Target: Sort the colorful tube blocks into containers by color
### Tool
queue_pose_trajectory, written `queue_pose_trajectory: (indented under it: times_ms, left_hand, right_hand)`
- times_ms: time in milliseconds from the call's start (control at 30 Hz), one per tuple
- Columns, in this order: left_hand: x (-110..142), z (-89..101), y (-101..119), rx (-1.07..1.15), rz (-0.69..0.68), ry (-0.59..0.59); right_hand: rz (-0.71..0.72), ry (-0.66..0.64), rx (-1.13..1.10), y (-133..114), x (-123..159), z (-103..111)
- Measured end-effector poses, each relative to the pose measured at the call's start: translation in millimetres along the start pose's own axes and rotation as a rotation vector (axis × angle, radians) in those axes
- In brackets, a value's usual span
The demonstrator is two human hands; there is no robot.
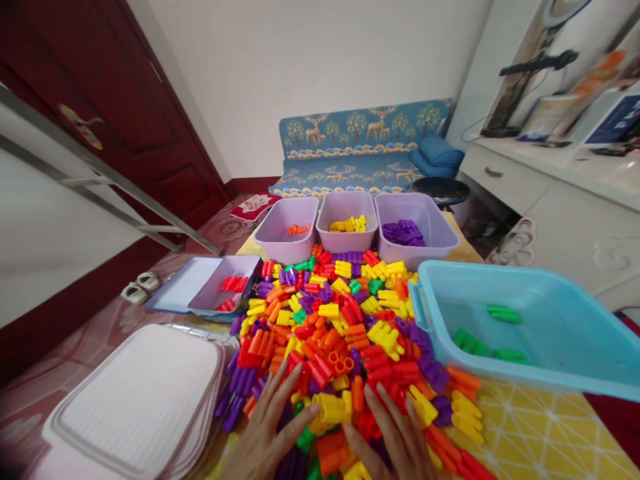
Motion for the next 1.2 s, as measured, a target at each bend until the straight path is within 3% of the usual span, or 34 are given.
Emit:
queue_pose_trajectory:
  times_ms: [133, 300, 433, 600, 667, 767, 900, 967, 1067, 1200]
  left_hand:
    - [-14, -2.6, 9, 0.096, 0.024, 0.057]
    - [-45, 16.8, 6, 0.198, 0.121, 0.102]
    - [-88, 36.4, -12, 0.212, 0.132, 0.171]
    - [-129, 60.0, -43, 0.165, 0.176, 0.313]
    - [-124, 67.8, -54, 0.100, 0.255, 0.355]
    - [-93, 72.9, -67, -0.025, 0.402, 0.414]
    - [-42, 59.6, -75, -0.069, 0.490, 0.451]
    - [-31, 50.6, -74, -0.028, 0.473, 0.444]
    - [-40, 45.2, -64, 0.041, 0.414, 0.397]
    - [-82, 56.5, -53, 0.156, 0.326, 0.370]
  right_hand:
    - [-0.019, 0.033, -0.051, -5, -34, 6]
    - [-0.104, -0.003, -0.228, 10, -82, -4]
    - [-0.184, 0.039, -0.266, 36, -127, -14]
    - [-0.370, -0.029, -0.192, 79, -163, -43]
    - [-0.441, -0.053, -0.149, 92, -162, -54]
    - [-0.496, -0.059, -0.123, 103, -152, -63]
    - [-0.478, -0.050, -0.119, 100, -144, -62]
    - [-0.447, -0.057, -0.130, 96, -145, -61]
    - [-0.374, -0.085, -0.164, 87, -149, -62]
    - [-0.280, -0.112, -0.224, 79, -152, -65]
Point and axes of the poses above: each hand's wrist, its own x-axis away from the middle knuckle, its own z-axis out of the back of the hand, y = z × x, the point moved 8 cm from there along -x, towards the middle knuckle, and after that the axes turned 13 degrees about x, right-handed, at the moved point
